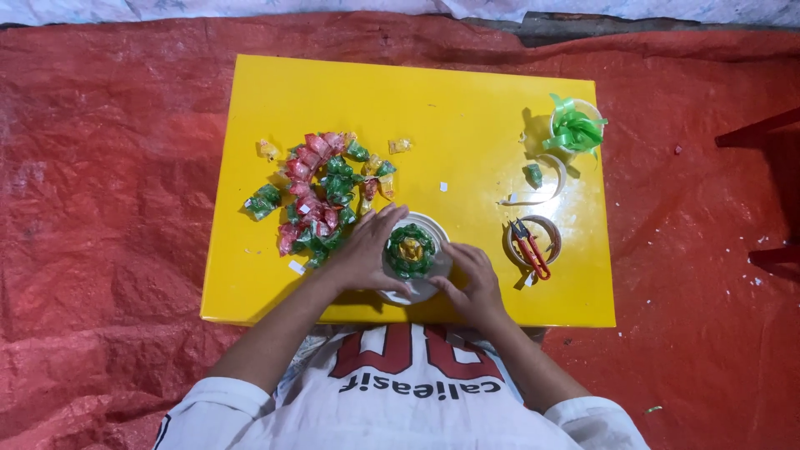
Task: Assembling a decorative flower-like object by attaching small colorful plastic wrappers to a circular base.
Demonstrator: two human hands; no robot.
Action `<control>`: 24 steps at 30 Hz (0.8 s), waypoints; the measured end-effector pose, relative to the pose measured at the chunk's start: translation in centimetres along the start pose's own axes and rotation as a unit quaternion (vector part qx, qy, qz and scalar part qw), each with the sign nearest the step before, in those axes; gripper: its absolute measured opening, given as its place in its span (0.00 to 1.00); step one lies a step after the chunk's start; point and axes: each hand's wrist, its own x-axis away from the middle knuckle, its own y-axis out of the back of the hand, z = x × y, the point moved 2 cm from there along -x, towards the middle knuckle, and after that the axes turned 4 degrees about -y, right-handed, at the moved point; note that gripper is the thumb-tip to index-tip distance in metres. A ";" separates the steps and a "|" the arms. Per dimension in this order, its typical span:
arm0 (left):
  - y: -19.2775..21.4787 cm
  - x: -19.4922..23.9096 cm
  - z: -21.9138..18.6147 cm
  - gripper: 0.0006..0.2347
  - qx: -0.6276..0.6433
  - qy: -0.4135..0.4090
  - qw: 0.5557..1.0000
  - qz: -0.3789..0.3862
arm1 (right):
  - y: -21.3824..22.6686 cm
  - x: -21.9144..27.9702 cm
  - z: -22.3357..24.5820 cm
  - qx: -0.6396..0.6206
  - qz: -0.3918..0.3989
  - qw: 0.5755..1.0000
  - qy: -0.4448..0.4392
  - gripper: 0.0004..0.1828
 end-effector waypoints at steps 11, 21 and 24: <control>-1.2 -0.6 0.4 0.51 0.005 -0.011 1.000 -0.003 | -1.2 1.0 1.4 -0.069 -0.042 0.991 -0.110 0.10; -2.2 -0.6 0.8 0.46 0.001 -0.021 0.999 -0.033 | -1.7 0.5 2.7 -0.142 -0.065 0.978 -0.136 0.09; -1.8 -0.3 0.2 0.47 -0.005 -0.022 0.999 -0.038 | -1.5 0.3 3.0 -0.133 -0.064 0.981 -0.130 0.09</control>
